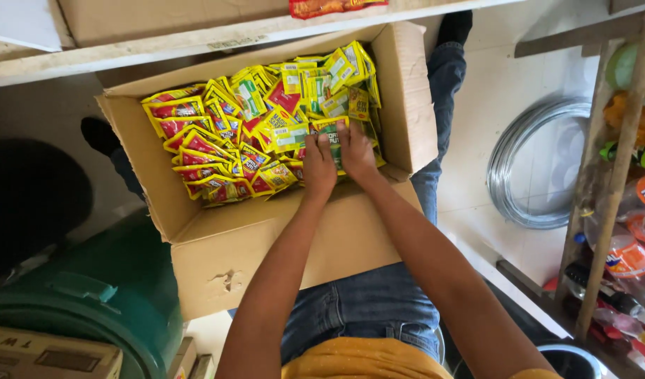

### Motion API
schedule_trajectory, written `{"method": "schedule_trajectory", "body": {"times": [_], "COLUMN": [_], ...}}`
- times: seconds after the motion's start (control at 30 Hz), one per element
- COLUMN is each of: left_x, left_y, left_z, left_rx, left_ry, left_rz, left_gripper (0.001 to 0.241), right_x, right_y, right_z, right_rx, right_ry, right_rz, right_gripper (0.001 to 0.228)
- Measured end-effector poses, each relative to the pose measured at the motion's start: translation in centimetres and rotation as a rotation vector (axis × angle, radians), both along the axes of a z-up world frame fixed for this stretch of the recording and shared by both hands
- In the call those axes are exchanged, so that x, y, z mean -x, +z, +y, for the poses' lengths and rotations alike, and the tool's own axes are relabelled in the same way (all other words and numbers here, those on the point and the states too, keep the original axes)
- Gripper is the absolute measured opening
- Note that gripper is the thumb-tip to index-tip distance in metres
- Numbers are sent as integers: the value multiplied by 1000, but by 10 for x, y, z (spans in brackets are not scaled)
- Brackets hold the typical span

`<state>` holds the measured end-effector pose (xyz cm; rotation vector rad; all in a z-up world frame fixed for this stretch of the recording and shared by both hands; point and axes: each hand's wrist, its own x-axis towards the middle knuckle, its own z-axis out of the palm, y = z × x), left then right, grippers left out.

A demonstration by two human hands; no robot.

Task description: The person stocks store shelves with small product packets from a box.

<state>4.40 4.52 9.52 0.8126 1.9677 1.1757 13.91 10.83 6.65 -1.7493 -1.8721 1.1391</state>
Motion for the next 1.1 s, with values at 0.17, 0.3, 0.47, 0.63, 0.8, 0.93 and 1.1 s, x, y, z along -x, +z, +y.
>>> {"method": "schedule_trajectory", "body": {"times": [0.17, 0.3, 0.47, 0.63, 0.8, 0.93, 1.1], "left_x": [6, 7, 17, 36, 46, 53, 65], "left_y": [16, 27, 52, 45, 80, 116, 198], "left_z": [-3, -9, -27, -59, -97, -120, -137], "left_rx": [-31, -59, -98, -311, -299, -340, -443], "left_ry": [77, 151, 214, 147, 132, 60, 58], "left_rz": [53, 29, 10, -44, -330, -360, -217], "left_gripper": [34, 33, 26, 13, 24, 21, 18], "right_x": [11, 12, 6, -3, -7, -1, 14], "right_y": [35, 45, 57, 94, 107, 150, 217], "right_z": [-3, -6, -15, -35, -65, -77, -86], "right_rx": [-110, -79, -104, 140, 131, 194, 41], "right_ry": [12, 28, 63, 133, 140, 163, 255], "right_rz": [70, 109, 203, 438, 621, 606, 567], "right_gripper": [36, 34, 30, 44, 34, 17, 17]}}
